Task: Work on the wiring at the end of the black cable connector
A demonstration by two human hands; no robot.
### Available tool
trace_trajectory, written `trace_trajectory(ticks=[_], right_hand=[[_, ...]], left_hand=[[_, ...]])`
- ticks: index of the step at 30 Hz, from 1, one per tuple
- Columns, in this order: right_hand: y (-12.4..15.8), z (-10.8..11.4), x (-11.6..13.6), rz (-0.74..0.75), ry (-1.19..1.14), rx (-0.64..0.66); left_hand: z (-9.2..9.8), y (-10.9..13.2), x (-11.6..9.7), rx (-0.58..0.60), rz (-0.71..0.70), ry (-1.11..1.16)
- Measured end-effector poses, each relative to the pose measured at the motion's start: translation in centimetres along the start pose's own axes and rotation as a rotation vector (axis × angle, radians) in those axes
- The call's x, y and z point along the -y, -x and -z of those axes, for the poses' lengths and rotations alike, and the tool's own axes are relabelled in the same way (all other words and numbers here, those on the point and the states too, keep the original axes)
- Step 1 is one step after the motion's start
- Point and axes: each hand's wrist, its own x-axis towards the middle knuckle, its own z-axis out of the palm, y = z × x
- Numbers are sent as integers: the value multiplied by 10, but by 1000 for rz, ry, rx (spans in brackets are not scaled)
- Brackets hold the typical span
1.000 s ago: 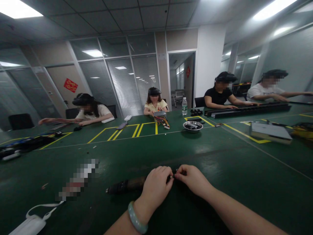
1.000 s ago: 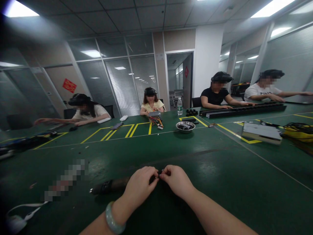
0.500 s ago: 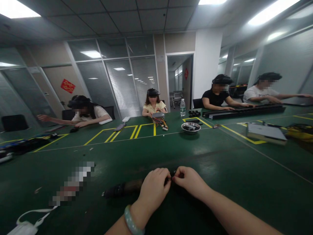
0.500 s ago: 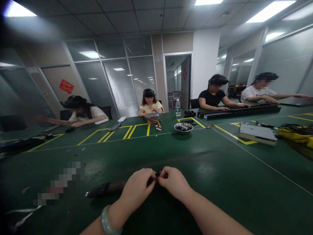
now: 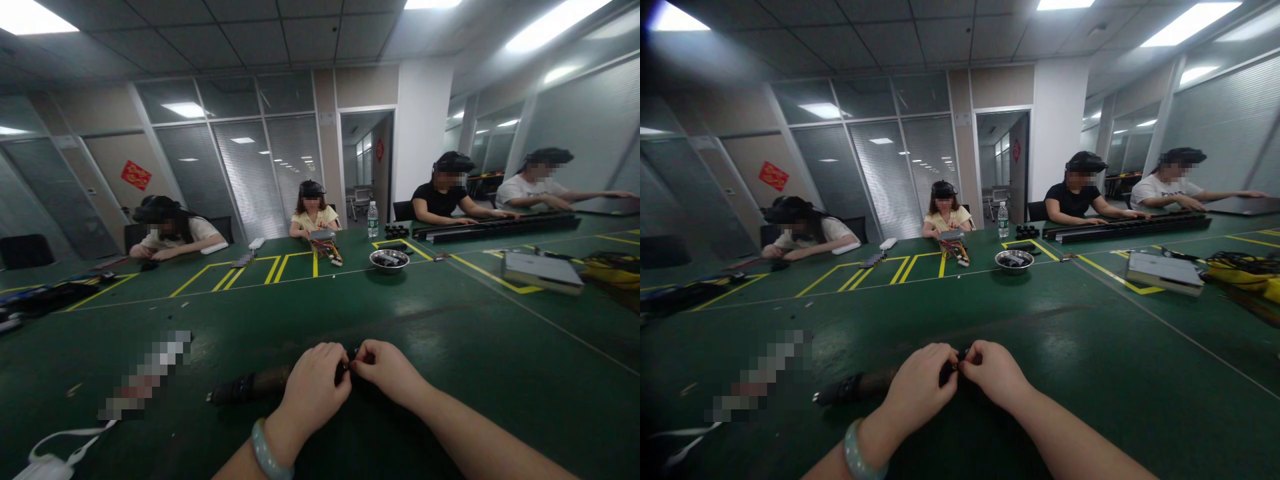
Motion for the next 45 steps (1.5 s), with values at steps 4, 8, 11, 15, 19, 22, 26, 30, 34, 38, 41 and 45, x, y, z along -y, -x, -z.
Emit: trace_trajectory(ticks=[4,8,11,15,19,22,26,30,34,38,41,45], right_hand=[[2,1,2,-12,7,10],[3,2,3,-10,14,19],[2,1,1,9,15,7],[0,-1,-4,16,24,3],[0,-1,-3,8,22,12],[1,0,-1,4,32,7],[1,1,1,6,37,7],[0,1,1,-7,27,19],[0,1,1,-9,18,22],[1,2,1,3,22,5],[0,1,1,15,17,-2],[0,-1,0,17,15,-9]], left_hand=[[1,1,-2,-1,3,2],[0,0,-1,0,12,14],[-1,0,0,-5,4,3],[-2,0,0,-29,-16,-3],[-1,0,0,-28,-16,0],[-1,0,0,-14,-1,-7],[0,-1,-1,-9,12,5],[1,-1,-2,5,21,-7],[4,0,-4,18,24,-6],[4,0,-4,-9,12,33],[3,0,-3,-45,-6,51],[5,2,-5,-43,-11,71]])
